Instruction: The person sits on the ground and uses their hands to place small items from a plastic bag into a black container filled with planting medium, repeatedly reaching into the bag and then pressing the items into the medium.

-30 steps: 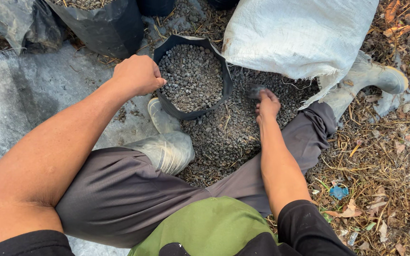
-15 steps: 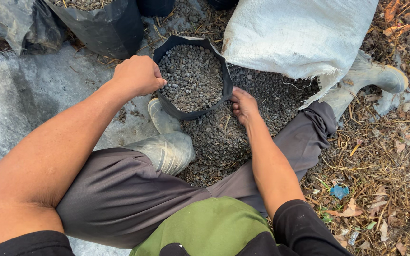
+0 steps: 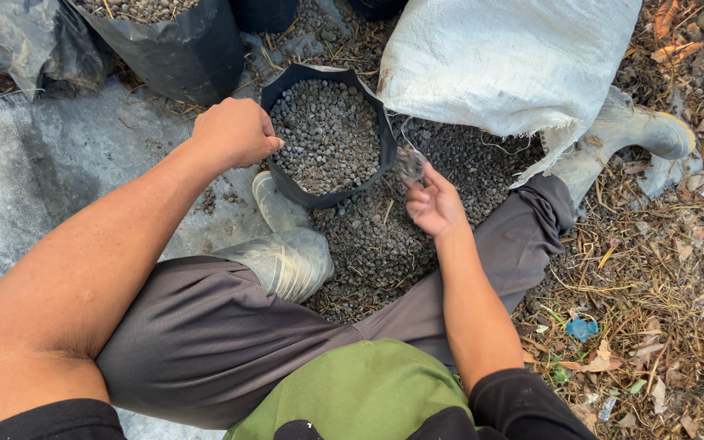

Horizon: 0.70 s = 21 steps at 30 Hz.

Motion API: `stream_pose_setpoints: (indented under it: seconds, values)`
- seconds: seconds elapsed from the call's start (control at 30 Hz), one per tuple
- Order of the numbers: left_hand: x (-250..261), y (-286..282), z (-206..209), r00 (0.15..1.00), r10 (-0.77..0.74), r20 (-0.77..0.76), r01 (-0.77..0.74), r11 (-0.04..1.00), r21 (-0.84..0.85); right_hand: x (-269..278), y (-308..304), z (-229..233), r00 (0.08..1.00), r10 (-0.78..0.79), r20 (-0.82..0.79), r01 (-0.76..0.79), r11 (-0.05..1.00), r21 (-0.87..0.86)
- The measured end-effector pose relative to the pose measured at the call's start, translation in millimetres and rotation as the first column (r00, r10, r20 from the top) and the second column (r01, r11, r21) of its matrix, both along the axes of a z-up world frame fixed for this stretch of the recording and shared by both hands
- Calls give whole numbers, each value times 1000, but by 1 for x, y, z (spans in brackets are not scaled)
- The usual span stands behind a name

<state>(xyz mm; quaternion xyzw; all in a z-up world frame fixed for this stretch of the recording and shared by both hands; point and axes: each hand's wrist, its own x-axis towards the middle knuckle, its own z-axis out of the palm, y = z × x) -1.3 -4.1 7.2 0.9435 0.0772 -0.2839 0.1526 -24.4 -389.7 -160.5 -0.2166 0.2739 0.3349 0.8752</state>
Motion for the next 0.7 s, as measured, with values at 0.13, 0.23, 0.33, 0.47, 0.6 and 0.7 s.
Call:
stream_pose_setpoints:
  seconds: [0.13,0.23,0.33,0.47,0.6,0.7]
  values:
    - [0,-1,0,1000,-10,24,11,1000,-5,-24,1,33,998,2,68,-10,992,126]
    - [0,-1,3,1000,-15,20,15,1000,-9,-37,3,55,997,15,80,-24,992,120]
    - [-1,-2,7,1000,-7,4,7,1000,-8,-46,7,68,999,30,36,-33,995,99]
    - [-2,-1,6,1000,-11,-3,11,1000,-7,-54,14,61,1000,9,-14,-8,999,39]
    - [-3,-1,3,998,-43,45,43,999,-2,-63,22,56,992,-60,-115,51,995,-85]
    - [-2,-2,2,1000,-4,-14,4,1000,7,-73,26,66,994,-37,-107,28,996,-84]
